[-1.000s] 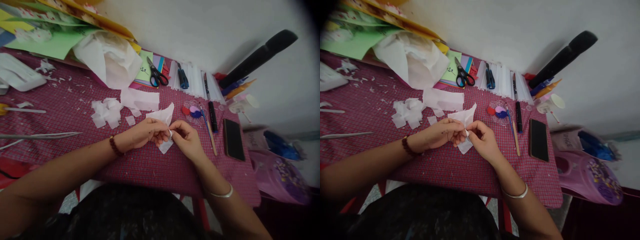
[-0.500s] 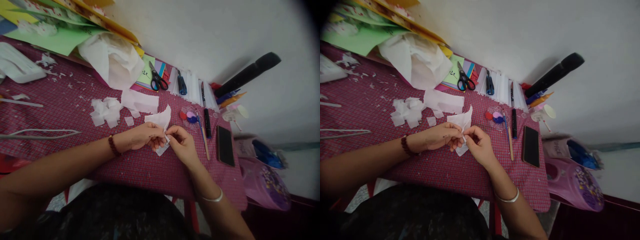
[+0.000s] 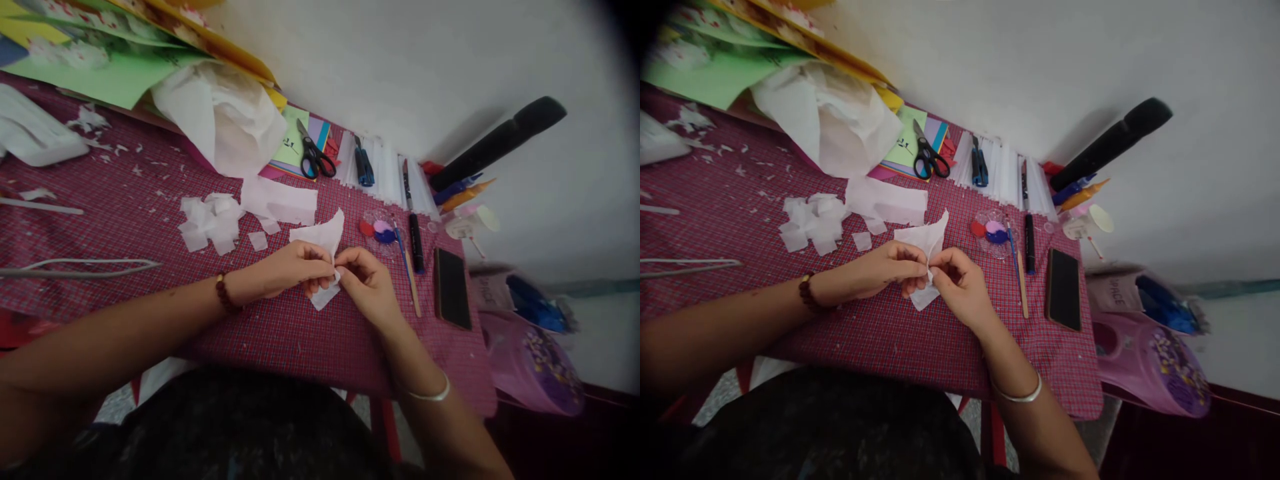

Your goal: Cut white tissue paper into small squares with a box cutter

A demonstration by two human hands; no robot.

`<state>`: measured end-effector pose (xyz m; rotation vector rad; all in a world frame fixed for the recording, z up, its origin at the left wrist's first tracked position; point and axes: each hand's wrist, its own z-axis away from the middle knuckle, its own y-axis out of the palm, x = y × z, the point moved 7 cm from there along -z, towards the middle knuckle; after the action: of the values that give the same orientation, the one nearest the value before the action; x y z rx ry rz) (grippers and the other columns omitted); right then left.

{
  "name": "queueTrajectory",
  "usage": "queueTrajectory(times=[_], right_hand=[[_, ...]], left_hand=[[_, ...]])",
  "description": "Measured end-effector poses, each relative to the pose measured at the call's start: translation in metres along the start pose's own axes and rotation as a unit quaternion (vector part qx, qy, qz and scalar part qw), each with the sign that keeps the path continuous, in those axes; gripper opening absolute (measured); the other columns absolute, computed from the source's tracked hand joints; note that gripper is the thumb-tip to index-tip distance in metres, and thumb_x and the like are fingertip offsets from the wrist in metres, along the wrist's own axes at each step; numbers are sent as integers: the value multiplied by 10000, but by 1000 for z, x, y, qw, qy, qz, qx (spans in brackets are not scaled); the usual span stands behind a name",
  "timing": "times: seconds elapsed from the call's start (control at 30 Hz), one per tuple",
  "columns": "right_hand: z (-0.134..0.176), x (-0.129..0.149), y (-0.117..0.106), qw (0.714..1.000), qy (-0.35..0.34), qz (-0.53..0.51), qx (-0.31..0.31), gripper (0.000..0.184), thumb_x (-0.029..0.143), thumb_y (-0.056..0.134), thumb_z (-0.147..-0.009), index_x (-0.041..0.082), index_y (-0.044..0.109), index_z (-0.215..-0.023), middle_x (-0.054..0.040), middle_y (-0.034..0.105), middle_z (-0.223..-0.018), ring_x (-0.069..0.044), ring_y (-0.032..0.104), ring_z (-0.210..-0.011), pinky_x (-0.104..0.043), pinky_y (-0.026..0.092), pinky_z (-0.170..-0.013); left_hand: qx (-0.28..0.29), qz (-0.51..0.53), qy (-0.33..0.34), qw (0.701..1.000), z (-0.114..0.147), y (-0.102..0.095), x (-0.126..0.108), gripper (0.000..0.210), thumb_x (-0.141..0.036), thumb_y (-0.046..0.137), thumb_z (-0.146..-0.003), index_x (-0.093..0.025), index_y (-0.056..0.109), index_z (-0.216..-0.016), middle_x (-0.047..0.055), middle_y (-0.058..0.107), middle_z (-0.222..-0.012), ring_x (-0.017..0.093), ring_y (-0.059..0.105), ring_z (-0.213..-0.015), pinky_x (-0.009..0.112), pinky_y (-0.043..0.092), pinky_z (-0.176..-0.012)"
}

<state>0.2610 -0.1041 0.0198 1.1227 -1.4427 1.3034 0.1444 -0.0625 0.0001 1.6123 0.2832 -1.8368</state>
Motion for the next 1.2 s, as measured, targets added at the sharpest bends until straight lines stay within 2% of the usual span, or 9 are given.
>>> queueTrajectory(times=[0.1, 0.23, 0.4, 0.63, 0.77, 0.97, 1.2], right_hand=[[0, 1, 1, 1000, 1, 3, 1, 93, 290, 682, -801, 237, 618, -844, 24, 652, -723, -128, 582, -654, -285, 435, -595], [0, 1, 1, 1000, 0, 1, -9, 149, 305, 714, -786, 239, 598, -852, 31, 632, -722, -119, 561, -639, -280, 421, -583], [0, 1, -4, 999, -9, -8, -30, 124, 313, 699, -821, 235, 610, -858, 42, 589, -699, -105, 514, -610, -267, 390, -553], [1, 3, -3, 999, -23, 2, -26, 108, 333, 651, -880, 232, 634, -844, 33, 613, -701, -109, 532, -620, -271, 402, -567], [2, 3, -3, 999, -23, 9, -33, 87, 310, 649, -869, 231, 636, -835, 36, 607, -701, -108, 517, -609, -270, 394, -562], [3, 12, -4, 996, -64, 19, -52, 58, 242, 661, -851, 227, 626, -807, 38, 607, -722, -102, 536, -633, -259, 407, -573], [4, 15, -3, 996, -64, 44, -44, 91, 271, 650, -870, 230, 612, -797, 35, 587, -714, -111, 525, -633, -278, 414, -581]], left_hand=[[-10, -15, 20, 1000, 0, -1, -2, 262, -365, 722, -765, -152, 597, -677, -36, 577, -605, 50, 512, -511, 178, 406, -486], [-12, -18, 32, 999, 1, -2, -3, 219, -333, 732, -746, -150, 617, -714, -54, 552, -589, 49, 499, -504, 180, 403, -485], [0, -19, 46, 999, 2, 0, -7, 85, -234, 662, -710, -152, 649, -729, -41, 625, -663, 46, 526, -519, 184, 447, -519], [-24, -69, 48, 996, 0, -3, -8, 112, -259, 660, -723, -151, 672, -700, -38, 613, -617, 52, 528, -521, 175, 436, -514], [-23, -68, 45, 996, 0, -3, -7, 121, -269, 689, -731, -151, 676, -708, -44, 601, -596, 46, 510, -513, 165, 420, -506], [-35, -66, 57, 996, 0, -5, -8, 170, -298, 711, -768, -150, 656, -704, -46, 576, -585, 47, 506, -508, 168, 415, -500], [-51, -26, 57, 997, 2, -3, -7, 131, -246, 695, -757, -145, 640, -695, -47, 579, -601, 40, 502, -505, 164, 390, -486]])
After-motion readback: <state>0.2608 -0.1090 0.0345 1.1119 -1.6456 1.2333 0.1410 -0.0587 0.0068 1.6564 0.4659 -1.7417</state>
